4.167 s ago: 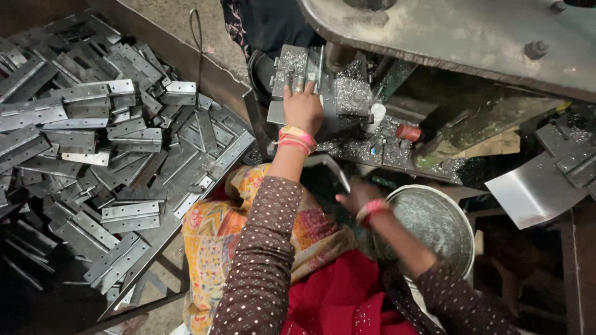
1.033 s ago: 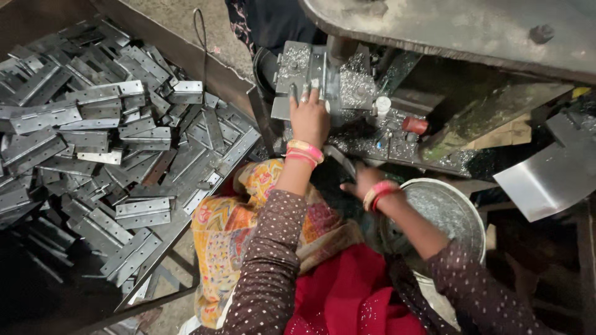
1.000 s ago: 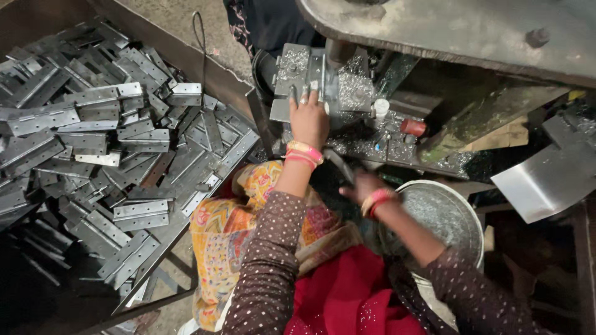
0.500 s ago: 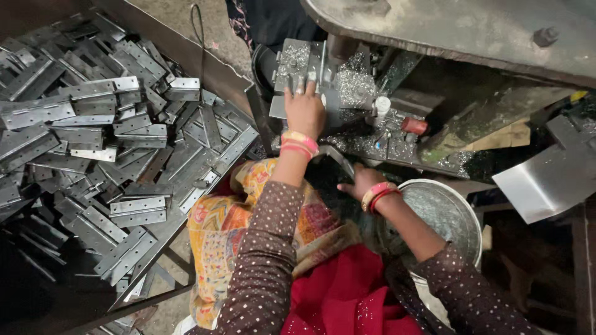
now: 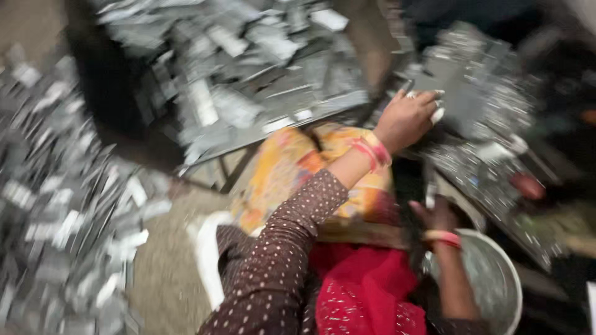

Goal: The person sits on the floor and repeatedly places metal brackets into a press machine, activates the press, and removes the processed pieces. The person handles the brackets one at a time and places the finished pieces into a pile beside the machine.

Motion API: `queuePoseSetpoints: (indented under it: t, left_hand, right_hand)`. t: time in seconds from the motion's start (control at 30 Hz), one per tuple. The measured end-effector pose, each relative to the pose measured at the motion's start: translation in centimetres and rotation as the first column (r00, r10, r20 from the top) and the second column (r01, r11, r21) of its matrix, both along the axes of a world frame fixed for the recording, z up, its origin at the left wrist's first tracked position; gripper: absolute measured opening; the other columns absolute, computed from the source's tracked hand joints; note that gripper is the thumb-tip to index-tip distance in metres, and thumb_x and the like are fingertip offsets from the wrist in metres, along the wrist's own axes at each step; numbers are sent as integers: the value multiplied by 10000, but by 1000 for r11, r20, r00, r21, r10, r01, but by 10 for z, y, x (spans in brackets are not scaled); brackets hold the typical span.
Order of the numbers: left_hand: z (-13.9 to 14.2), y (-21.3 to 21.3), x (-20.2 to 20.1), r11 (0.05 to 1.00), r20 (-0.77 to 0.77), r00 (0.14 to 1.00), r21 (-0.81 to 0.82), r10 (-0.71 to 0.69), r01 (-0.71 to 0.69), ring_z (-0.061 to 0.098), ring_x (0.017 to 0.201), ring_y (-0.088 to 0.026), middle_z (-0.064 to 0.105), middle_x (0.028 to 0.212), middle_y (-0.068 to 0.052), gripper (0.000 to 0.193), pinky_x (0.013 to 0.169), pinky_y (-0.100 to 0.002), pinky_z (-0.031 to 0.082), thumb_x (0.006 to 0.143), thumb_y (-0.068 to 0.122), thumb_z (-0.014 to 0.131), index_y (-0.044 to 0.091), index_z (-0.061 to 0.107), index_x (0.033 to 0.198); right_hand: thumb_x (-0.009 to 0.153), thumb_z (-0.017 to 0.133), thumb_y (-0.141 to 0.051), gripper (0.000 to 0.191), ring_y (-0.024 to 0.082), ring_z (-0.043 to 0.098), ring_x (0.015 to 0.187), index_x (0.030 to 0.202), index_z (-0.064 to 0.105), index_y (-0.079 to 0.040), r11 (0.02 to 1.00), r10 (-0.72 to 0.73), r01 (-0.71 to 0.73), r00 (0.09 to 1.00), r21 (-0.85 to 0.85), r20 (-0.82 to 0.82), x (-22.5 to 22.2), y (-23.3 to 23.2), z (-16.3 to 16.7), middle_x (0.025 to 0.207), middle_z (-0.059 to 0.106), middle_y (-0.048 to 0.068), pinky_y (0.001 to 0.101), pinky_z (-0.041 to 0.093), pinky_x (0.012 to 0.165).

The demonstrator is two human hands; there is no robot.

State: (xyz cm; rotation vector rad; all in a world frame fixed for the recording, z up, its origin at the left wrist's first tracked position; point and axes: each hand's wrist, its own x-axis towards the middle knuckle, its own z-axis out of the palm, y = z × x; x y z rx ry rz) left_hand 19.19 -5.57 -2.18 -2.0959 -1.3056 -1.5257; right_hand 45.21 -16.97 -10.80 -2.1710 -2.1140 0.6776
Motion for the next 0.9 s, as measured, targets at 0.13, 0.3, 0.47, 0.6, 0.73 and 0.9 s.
queuePoseSetpoints:
  t: [0.13, 0.3, 0.47, 0.6, 0.73, 0.9]
  left_hand:
    - [-41, -68, -140, 717, 22, 875, -584, 484, -382, 679, 820, -392, 699, 874, -173, 470, 754, -529, 540, 755, 123, 752, 36, 617, 1196]
    - [-79, -180, -337, 97, -613, 374, -436, 696, -895, 745, 826, -294, 709, 1184, -153, 160, 865, -696, 509, 884, 233, 585, 168, 682, 994]
    - [-79, -264, -433, -28, -388, 530, -825, 754, -564, 606, 1139, -470, 579, 1291, -250, 466, 883, -561, 538, 824, 119, 732, 71, 602, 1269]
    - [-82, -284, -437, 82, -263, 517, -830, 814, -552, 613, 1092, -478, 590, 1295, -217, 427, 890, -560, 531, 886, 47, 625, 118, 635, 1307]
    - [-81, -288, -405, 110, -472, 511, -649, 718, -753, 627, 1107, -384, 635, 1163, -153, 196, 932, -536, 527, 923, 126, 658, 124, 723, 1108]
    - [-55, -275, -357, 377, -597, 443, -241, 669, -894, 662, 1090, -338, 686, 1152, -94, 214, 819, -515, 527, 729, 185, 647, 211, 734, 923]
  right_hand:
    - [875, 720, -659, 732, 542, 691, 931, 1058, 665, 47, 996, 80, -73, 985, -52, 152, 8, 24, 22, 990, 713, 337, 599, 537, 801]
    - [894, 733, -616, 686, 457, 756, 687, 945, 650, 63, 985, 64, -39, 987, -167, 148, -5, 25, 46, 755, 701, 264, 553, 568, 690]
    - [898, 732, -549, 573, 402, 726, 605, 948, 699, 21, 987, 53, -39, 995, -156, 87, -24, 15, 63, 663, 703, 237, 536, 552, 630]
    - [895, 732, -519, 486, 373, 706, 591, 993, 733, -43, 988, 22, -10, 997, -155, 74, -27, 13, 61, 657, 691, 212, 514, 542, 632]
    - [887, 738, -576, 588, 446, 729, 762, 1027, 735, -6, 993, 66, -56, 992, -100, 104, -17, 14, 43, 813, 724, 268, 539, 559, 727]
    - [823, 731, -632, 662, 508, 683, 997, 1068, 709, -18, 999, 31, -29, 998, -42, 51, 3, 3, 24, 1033, 724, 303, 578, 531, 845]
